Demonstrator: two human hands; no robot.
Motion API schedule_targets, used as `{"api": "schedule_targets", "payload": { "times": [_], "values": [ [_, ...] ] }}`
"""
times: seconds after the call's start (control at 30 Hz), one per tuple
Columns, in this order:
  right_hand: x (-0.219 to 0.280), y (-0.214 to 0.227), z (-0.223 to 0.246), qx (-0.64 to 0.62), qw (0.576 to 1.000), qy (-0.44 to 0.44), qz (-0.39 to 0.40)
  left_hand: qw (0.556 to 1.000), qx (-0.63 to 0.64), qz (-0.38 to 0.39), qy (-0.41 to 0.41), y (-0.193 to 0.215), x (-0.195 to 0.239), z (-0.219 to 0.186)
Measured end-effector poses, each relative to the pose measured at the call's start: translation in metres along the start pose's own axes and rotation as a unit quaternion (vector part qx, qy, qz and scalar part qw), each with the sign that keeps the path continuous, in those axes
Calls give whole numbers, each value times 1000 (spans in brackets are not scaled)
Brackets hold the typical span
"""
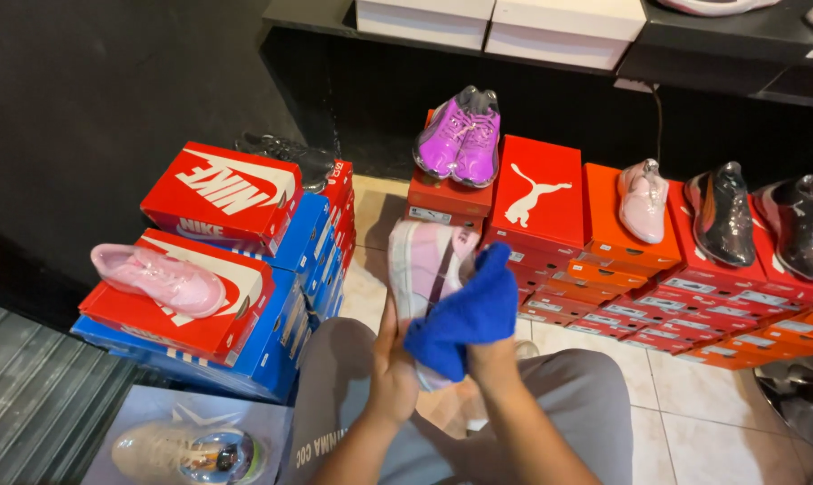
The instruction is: Wiping and organizing shoe boxes in a warehouse storage area
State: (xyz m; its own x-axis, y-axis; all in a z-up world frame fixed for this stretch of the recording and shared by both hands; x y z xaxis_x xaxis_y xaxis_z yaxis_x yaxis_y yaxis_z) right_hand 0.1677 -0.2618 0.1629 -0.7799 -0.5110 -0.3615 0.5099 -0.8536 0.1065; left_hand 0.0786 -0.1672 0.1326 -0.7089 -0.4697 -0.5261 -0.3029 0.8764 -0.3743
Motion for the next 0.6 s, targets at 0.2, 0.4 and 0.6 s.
{"api": "schedule_targets", "payload": {
  "times": [0.2,0.4,0.6],
  "values": [
    [-7,33,4,14,999,36,5,988,-143,53,-34,-9,-3,-20],
    [-20,32,8,28,998,61,3,966,-193,151,-86,4,5,-6],
    [40,-38,-3,42,995,92,8,996,-64,-53,-37,5,-8,-5]
  ]
}}
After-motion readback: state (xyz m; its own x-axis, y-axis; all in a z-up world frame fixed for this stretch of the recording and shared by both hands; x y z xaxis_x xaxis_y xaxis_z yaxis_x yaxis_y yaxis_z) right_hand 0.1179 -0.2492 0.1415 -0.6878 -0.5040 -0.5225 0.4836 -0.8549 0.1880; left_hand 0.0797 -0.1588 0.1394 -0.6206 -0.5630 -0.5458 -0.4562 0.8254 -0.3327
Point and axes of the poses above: each hand's wrist, its own x-axis away from the middle knuckle, its own y-axis out of the back of the hand, z = x × y, the point moved 1 cm from there along -x, towards the middle knuckle, and after that the axes turned 14 degrees about -y, right-handed, at the moved point
